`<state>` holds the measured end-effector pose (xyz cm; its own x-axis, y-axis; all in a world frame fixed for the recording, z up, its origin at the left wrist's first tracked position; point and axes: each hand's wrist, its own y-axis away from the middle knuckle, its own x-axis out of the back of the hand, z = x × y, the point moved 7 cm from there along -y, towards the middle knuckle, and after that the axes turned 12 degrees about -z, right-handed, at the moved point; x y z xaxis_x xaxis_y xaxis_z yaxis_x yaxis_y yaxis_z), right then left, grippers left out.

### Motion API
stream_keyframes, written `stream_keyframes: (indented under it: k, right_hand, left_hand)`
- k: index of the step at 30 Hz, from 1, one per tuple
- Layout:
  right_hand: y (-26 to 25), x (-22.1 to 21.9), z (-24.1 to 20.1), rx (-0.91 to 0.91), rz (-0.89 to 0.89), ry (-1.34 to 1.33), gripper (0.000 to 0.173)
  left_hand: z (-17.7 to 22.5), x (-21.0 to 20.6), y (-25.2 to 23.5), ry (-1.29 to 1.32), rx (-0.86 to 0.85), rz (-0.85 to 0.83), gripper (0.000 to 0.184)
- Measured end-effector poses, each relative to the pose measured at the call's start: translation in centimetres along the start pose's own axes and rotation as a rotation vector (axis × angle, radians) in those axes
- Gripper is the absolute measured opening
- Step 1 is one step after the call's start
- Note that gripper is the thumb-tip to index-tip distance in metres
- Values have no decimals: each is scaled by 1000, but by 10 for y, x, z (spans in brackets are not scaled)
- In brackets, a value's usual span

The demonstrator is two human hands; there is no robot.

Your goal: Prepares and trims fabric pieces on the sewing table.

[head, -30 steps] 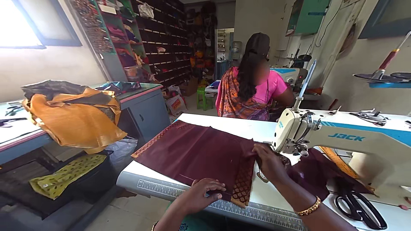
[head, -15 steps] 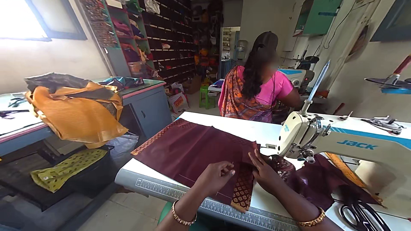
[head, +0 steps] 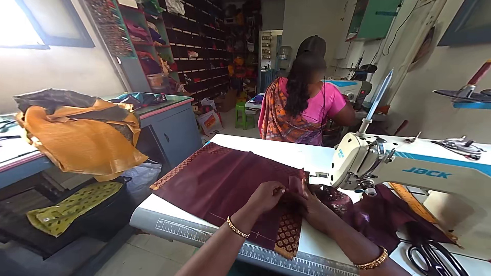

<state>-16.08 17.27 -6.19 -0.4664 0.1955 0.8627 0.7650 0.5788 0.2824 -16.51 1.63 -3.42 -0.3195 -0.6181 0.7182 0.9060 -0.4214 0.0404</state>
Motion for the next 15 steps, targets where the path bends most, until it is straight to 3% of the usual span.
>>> stream_keyframes:
  k: [4, 8, 12, 15]
  right_hand:
    - [3, 5, 6, 120, 75, -231, 69]
    - [8, 11, 1, 151, 99, -345, 69]
    - [6, 9, -4, 52, 111, -186, 67]
    - [-2, 7, -1, -120, 55, -18, 82]
  left_hand:
    - [3, 0, 4, -89, -77, 93, 28]
    - [6, 0, 5, -148, -130, 111, 36]
    - [5, -3, 4, -203, -125, 62, 46]
    - [2, -6, 4, -231, -33, -22, 54]
